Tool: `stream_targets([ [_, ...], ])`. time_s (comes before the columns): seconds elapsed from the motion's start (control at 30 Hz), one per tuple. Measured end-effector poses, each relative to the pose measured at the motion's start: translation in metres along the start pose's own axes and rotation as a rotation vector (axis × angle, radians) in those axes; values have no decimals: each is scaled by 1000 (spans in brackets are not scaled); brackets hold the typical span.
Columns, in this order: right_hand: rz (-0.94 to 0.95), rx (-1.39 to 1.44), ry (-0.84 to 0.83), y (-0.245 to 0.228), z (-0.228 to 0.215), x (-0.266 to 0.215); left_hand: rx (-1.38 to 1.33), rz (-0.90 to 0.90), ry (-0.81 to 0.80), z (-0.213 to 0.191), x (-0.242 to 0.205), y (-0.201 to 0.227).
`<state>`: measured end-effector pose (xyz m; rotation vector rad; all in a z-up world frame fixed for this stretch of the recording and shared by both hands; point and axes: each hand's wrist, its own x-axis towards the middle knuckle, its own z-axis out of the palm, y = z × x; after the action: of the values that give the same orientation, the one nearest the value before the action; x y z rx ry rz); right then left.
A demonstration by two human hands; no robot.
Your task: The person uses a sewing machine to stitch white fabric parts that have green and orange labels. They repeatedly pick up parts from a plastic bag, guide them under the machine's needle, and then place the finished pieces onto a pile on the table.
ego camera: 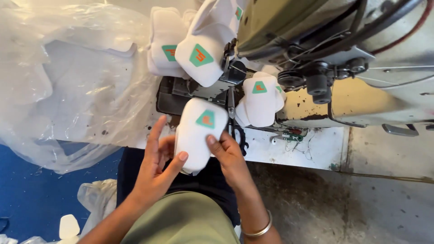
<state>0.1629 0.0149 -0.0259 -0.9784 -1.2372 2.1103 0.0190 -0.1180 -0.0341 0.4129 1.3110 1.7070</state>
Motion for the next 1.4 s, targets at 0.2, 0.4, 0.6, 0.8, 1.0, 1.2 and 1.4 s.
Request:
stream_targets([
  [0.2,180,-219,-326,9,-20,-7,278,215,-455,-16,16,6],
  [0.4,-54,-283,60,3,-2,-18,390,273,-355,4,16,23],
  [0.6,8,-72,55,-6,-15,-14,451,329,-269,18,16,27],
  [0.8,67,189,19,-13,-37,4,253,84,-494,22,30,25],
  [1.0,-46,23,58,-57,-15,45,251,205,-337,58,46,37],
  [1.2,-189,13,111,-66,1,94,343,232,-51,68,85,48],
  [1.4,-479,-471,367,-68,-62,78,182,228,-247,46,109,55],
])
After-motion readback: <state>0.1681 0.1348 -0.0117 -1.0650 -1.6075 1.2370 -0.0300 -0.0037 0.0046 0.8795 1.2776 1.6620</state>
